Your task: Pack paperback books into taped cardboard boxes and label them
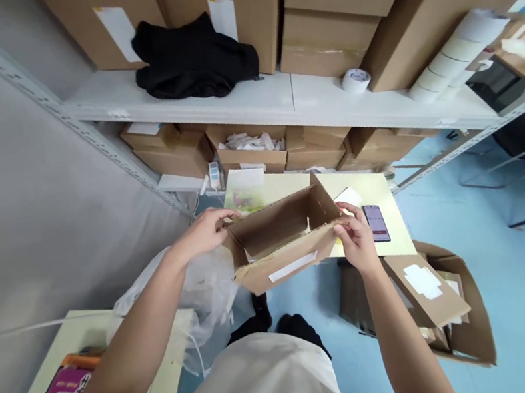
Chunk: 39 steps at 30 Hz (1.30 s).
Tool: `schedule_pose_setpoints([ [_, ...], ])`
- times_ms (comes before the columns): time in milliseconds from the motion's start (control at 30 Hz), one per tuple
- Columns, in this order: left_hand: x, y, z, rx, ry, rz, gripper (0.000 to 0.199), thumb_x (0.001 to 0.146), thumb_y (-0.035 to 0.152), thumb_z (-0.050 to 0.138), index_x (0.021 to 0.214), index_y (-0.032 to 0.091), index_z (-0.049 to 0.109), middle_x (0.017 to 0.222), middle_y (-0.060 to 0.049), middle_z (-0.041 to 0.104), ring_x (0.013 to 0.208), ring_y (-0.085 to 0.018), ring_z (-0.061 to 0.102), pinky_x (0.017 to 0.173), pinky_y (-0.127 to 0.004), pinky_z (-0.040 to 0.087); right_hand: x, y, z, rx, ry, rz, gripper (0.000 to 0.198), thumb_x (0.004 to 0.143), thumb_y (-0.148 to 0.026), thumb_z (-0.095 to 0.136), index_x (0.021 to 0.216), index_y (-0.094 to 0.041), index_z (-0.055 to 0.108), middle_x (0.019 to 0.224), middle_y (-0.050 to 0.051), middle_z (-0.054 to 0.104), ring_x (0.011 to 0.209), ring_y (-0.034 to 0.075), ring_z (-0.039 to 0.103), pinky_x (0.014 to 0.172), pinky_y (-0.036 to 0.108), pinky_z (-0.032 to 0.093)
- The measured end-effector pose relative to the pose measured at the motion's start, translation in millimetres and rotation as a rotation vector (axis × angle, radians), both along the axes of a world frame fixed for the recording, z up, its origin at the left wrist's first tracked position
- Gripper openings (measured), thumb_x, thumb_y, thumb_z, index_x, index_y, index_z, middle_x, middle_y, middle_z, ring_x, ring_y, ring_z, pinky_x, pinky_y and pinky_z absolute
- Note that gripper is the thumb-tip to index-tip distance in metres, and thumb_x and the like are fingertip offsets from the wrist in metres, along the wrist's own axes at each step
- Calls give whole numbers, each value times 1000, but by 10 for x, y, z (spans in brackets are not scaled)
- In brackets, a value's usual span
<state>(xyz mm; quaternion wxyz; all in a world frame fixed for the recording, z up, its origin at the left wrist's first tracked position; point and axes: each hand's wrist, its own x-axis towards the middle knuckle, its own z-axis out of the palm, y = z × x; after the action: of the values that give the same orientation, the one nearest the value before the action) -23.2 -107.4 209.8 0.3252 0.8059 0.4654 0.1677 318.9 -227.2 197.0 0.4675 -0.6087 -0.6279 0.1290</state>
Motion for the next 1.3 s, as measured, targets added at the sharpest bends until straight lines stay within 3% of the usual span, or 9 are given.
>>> schedule_pose_setpoints([
  [233,626,449,73,211,0,-9,46,64,8,52,104,21,70,103,-5,70,106,-28,57,100,-41,43,214,-13,-133,-50,55,-233,26,87,-46,54,89,-22,64,109,12,67,123,29,53,99,48,43],
  [433,934,617,-168,274,-74,113,40,69,13,56,107,19,66,114,-9,64,113,-28,54,107,-42,37,250,38,-375,-108,108,-259,30,88,-48,49,89,-21,62,110,13,68,118,27,58,97,44,46],
  [533,917,541,-349,333,-166,201,57,71,21,63,127,16,54,146,-14,38,133,-29,39,113,-42,29,282,43,-427,-110,76,-247,28,89,-46,48,89,-22,63,110,14,68,119,28,57,97,45,47],
  [633,863,389,-538,288,-219,344,98,66,33,73,148,14,22,158,-18,11,146,-33,15,117,-48,21,368,40,-415,-135,32,-171,28,89,-46,48,90,-23,65,115,15,66,119,31,57,90,46,51],
  [700,851,299,-661,104,-231,433,104,68,35,72,150,14,13,156,-20,20,145,-32,19,116,-48,23,446,50,-372,-155,6,-88,29,87,-46,51,94,-22,66,123,16,62,121,33,55,89,47,53],
  [800,889,231,-799,-117,-271,494,82,77,26,60,149,17,22,150,-15,38,140,-27,34,117,-44,25,560,124,-232,-204,-12,73,38,83,-47,58,109,-21,67,138,15,52,124,33,54,87,45,56],
  [900,968,223,-836,-92,-307,546,74,76,15,53,147,17,31,151,-11,38,140,-23,34,119,-39,22,628,310,-19,-280,-72,145,43,86,-47,52,121,-24,64,139,11,53,125,32,52,86,41,56],
  [1033,1042,257,-779,-55,-309,625,71,76,13,50,145,19,33,150,-9,40,139,-21,36,119,-37,23,702,631,170,-361,-252,98,33,88,-39,48,105,-26,72,117,10,67,103,32,66,84,45,55],
  [1300,889,392,-595,10,-219,691,53,85,25,47,137,21,38,134,-12,55,126,-25,51,110,-44,37,902,528,20,-412,-97,9,30,81,-26,49,100,-23,73,109,8,70,71,22,70,70,37,57],
])
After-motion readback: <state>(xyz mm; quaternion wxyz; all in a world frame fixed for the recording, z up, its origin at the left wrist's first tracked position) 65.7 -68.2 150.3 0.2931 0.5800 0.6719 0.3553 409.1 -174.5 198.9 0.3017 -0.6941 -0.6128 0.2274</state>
